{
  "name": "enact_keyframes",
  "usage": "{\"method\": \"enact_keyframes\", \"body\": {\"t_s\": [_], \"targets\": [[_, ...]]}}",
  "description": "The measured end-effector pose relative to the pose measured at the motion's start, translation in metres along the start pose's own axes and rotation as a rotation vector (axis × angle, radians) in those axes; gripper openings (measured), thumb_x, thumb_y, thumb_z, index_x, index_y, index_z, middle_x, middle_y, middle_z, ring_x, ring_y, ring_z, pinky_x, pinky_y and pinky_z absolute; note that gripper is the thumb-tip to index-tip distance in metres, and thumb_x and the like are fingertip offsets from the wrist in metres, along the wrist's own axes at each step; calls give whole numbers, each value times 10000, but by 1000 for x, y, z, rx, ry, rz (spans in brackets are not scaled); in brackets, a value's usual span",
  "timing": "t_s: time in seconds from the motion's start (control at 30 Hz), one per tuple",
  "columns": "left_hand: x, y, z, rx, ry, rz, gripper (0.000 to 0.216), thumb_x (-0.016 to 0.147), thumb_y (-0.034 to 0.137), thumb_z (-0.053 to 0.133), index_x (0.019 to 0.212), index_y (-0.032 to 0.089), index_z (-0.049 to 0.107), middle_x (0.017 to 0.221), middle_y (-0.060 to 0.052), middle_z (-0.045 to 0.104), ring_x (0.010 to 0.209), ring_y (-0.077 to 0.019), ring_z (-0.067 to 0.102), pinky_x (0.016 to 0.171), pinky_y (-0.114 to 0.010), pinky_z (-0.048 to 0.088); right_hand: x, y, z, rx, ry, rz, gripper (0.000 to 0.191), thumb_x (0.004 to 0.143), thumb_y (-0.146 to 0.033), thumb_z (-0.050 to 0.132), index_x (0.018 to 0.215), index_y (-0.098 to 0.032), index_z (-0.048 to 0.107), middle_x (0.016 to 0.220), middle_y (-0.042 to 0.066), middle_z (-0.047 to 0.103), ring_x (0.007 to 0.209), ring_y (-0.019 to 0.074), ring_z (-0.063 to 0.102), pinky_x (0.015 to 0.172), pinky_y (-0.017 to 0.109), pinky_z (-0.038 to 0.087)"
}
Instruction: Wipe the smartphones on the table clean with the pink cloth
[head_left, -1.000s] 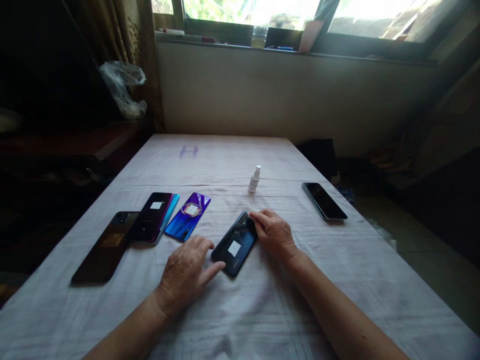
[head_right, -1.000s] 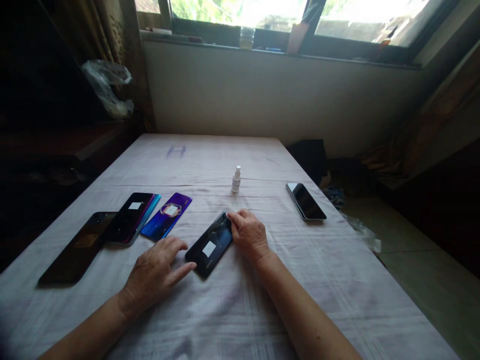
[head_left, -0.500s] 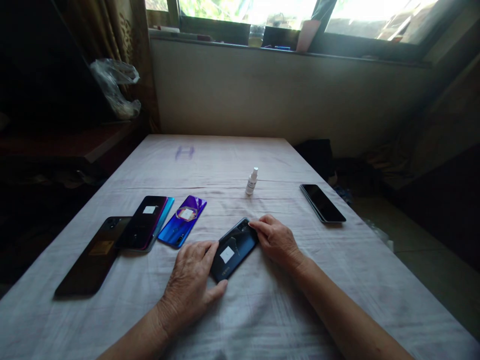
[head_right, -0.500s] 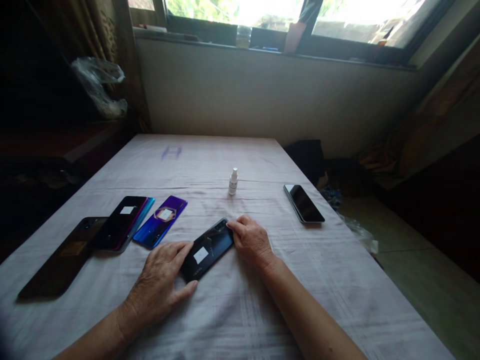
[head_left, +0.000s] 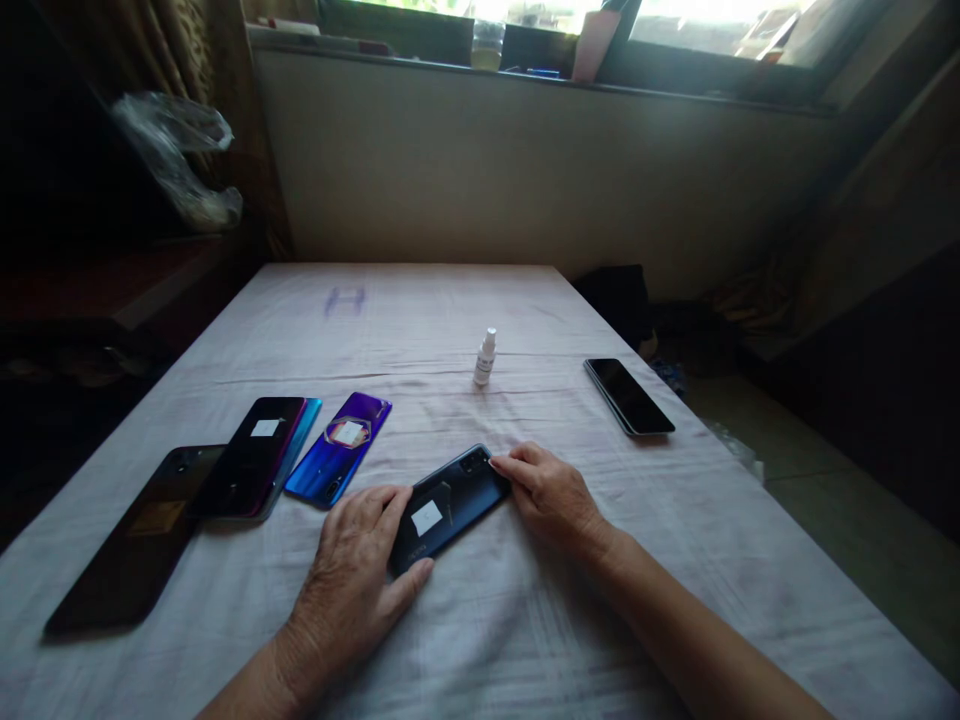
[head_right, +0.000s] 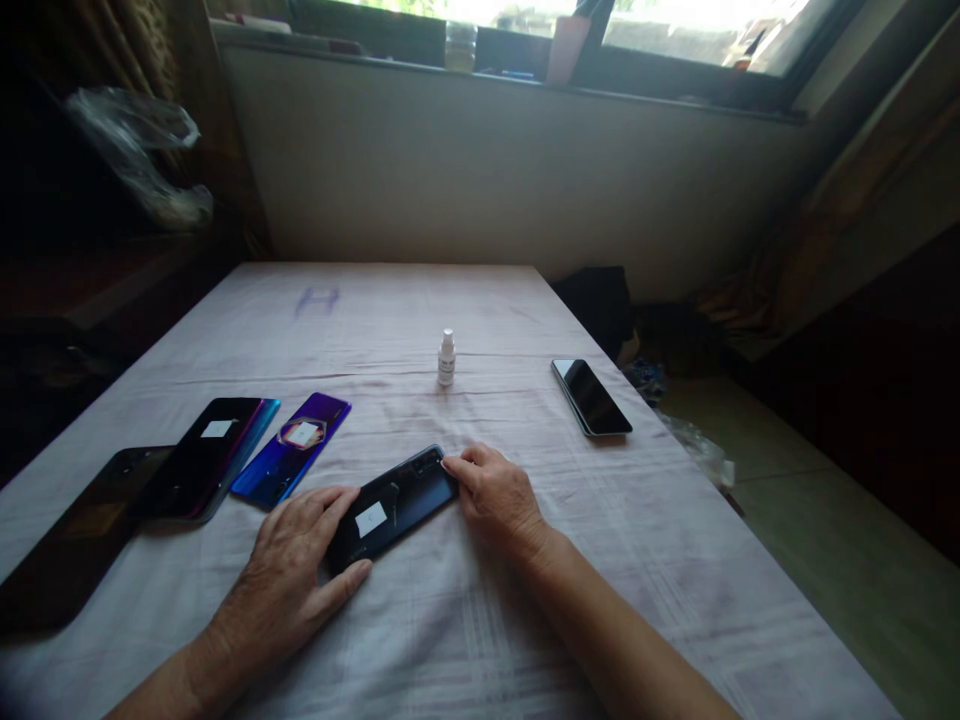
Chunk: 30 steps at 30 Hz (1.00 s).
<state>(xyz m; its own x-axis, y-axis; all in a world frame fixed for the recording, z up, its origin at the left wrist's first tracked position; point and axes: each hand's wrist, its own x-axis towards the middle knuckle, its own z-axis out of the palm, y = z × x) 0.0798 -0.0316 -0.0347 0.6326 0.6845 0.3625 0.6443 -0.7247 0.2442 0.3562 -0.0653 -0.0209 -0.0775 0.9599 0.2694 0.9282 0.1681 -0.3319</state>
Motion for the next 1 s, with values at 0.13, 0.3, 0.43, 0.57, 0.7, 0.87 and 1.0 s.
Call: {"method": "enact_keyframes", "body": {"t_s": [0.13,0.3,0.43,0.57,0.7,0.87,1.0], "targets": [[1,0,-2,0,0,9,617,814,393,645,1366,181,472,1286,-131,596,1192,-331,534,1032,-498,403,16,1,2,19,-35,19,348,896,-117,484,1112,-247,725,971,52,687,861,184,639,733,257,484],[1,1,-3,4,5,14,611,818,378,639,1365,165,468,1284,-138,589,1198,-328,530,1034,-494,406,24,2,6,25,-40,19,346,890,-109,495,1108,-245,727,983,56,686,877,190,639,750,262,485],[2,2,-4,13,-4,4,595,818,377,643,1353,170,485,1273,-131,598,1192,-326,537,1036,-490,410,14,6,7,32,12,-35,362,905,-108,474,1149,-237,709,958,60,678,858,180,632,750,260,496],[2,3,-4,6,-12,-8,586,820,374,632,1357,190,485,1276,-123,602,1198,-324,538,1044,-490,411,-3,9,4,44,78,-115,376,882,-78,469,1141,-223,700,922,59,665,821,170,624,722,255,508],[1,2,-3,0,2,-12,595,812,363,634,1365,210,480,1272,-114,607,1198,-323,540,1042,-484,415,-14,8,1,25,110,-149,382,863,-66,487,1146,-229,685,912,57,663,807,167,614,717,258,519],[2,0,-1,18,-10,13,614,800,347,635,1371,198,464,1281,-121,598,1203,-324,531,1048,-487,401,-24,2,-2,18,152,-167,352,877,-72,469,1134,-192,679,911,75,662,808,177,612,714,274,529],[3,0,-1,28,-9,36,629,797,328,620,1384,183,446,1282,-132,586,1202,-326,523,1042,-488,398,-33,-3,-7,23,158,-185,340,883,-74,465,1129,-167,680,899,85,656,796,180,606,697,280,530]]}}
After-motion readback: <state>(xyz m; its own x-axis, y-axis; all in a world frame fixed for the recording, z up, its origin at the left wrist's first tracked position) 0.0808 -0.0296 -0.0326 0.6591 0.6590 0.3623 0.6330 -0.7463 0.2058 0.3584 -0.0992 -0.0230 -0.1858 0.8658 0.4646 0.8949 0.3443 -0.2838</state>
